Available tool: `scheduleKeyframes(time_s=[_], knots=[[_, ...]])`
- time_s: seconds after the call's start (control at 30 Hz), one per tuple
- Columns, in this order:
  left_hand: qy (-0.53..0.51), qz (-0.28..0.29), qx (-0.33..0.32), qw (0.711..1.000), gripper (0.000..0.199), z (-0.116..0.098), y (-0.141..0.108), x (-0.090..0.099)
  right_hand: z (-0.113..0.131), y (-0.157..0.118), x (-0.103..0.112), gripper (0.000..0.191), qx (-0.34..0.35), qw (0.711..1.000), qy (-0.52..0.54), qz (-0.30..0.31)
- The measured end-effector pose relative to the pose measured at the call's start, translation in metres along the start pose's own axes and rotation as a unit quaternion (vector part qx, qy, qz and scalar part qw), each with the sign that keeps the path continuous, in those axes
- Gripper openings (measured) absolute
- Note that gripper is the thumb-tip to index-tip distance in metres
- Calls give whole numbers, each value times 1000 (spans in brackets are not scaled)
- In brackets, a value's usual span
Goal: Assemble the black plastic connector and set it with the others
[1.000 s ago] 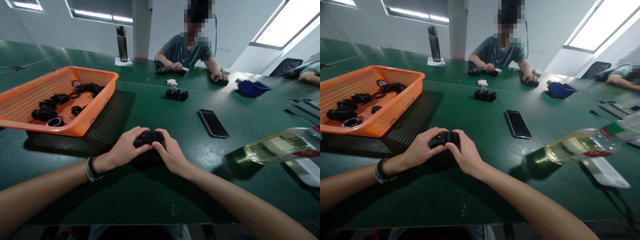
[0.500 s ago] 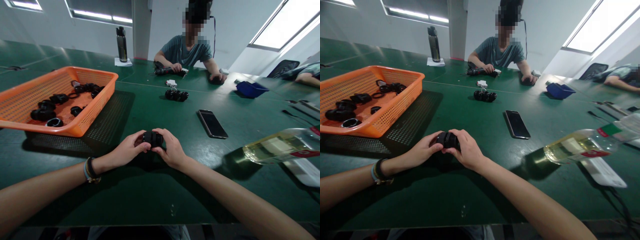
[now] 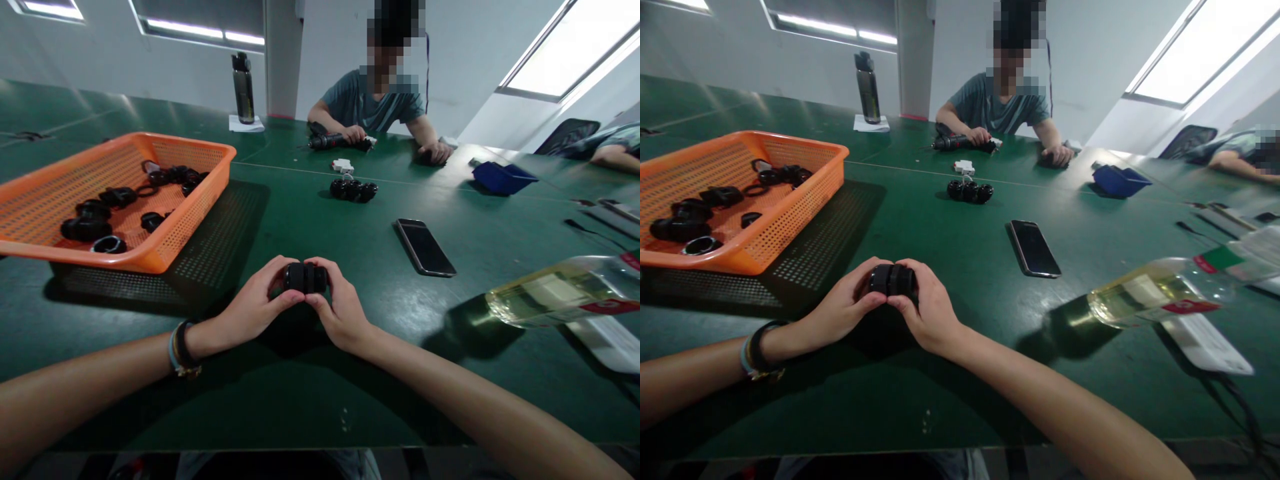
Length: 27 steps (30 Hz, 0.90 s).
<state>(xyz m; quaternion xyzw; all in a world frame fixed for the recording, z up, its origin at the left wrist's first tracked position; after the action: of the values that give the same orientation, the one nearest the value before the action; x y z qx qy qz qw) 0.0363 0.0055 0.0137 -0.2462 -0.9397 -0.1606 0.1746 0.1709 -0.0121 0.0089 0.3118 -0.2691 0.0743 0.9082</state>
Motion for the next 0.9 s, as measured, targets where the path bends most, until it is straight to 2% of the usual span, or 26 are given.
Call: scheduleKeyframes(time_s=[0.5,0.7,0.9], knots=[[132,-11,-71,989,51,-2,0,4,2,-6,-6,32,-142,981,131,13],[158,-6,-73,985,48,-2,0,5,2,-9,-8,33,-195,968,157,15],[153,-2,-61,986,45,-1,2,5,0,-8,-9,33,-213,963,162,22]])
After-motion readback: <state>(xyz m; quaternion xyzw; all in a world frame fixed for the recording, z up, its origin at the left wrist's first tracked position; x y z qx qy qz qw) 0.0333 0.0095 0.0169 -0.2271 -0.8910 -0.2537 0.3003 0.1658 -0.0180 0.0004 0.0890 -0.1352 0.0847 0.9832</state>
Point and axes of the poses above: each hand's wrist, its own y-axis towards the middle knuckle, its own x-axis out of the back of the hand, z = x × y, the point moved 4 cm from there along y, towards the middle knuckle, and after that the axes turned 3 degrees about z, right-handed, at the moved point
